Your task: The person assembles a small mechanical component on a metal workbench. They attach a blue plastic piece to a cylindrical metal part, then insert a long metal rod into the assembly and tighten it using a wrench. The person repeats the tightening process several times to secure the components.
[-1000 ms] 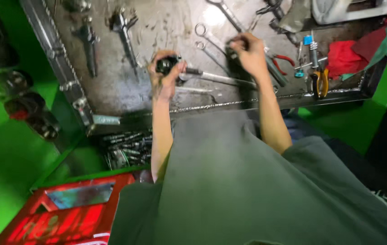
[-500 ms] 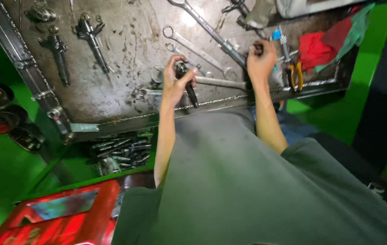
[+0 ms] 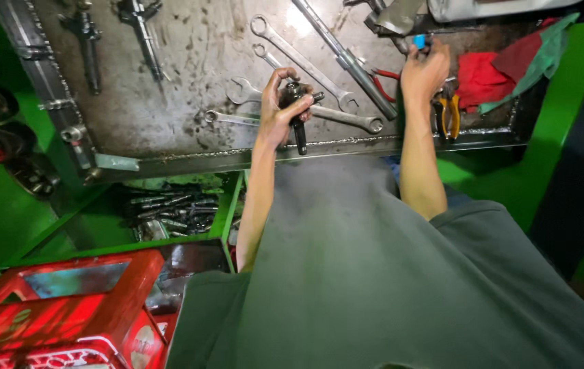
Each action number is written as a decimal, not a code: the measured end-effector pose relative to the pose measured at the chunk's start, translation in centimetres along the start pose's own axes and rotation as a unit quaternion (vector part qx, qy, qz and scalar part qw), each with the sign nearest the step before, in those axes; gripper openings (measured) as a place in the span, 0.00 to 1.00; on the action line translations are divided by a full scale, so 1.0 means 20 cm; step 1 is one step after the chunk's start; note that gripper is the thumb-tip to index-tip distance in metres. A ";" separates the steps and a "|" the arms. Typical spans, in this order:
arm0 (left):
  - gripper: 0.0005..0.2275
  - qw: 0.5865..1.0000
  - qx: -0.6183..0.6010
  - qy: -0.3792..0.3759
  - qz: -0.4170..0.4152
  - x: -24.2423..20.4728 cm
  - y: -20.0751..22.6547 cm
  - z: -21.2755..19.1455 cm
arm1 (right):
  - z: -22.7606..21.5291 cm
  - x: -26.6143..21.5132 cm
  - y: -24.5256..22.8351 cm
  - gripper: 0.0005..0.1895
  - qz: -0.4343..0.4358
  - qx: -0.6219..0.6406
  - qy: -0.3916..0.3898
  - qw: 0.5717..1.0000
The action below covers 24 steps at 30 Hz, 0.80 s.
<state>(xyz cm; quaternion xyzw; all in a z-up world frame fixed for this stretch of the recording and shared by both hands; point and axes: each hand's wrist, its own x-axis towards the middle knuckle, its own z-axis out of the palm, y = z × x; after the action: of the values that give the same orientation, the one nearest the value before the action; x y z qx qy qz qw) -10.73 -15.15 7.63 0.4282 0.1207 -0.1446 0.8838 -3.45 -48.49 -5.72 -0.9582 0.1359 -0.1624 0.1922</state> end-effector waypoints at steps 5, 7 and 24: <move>0.19 0.997 0.031 0.061 0.034 0.02 0.06 -0.02 | -0.23 0.05 -0.32 0.09 -0.001 0.140 0.027 0.990; 0.16 0.997 0.020 0.062 0.035 0.01 0.11 -0.02 | -0.36 0.03 -0.47 0.08 -0.009 0.189 0.000 0.982; 0.16 0.984 0.072 -0.007 0.166 0.08 0.36 -0.02 | -0.61 0.10 -1.18 0.11 -0.287 0.483 -0.333 0.757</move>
<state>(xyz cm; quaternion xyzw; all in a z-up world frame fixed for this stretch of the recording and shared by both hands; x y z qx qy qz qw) -6.71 -10.90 12.07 0.5037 0.0315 -0.0073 0.8633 -1.42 -32.09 15.19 -0.7260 -0.3144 0.0755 0.6070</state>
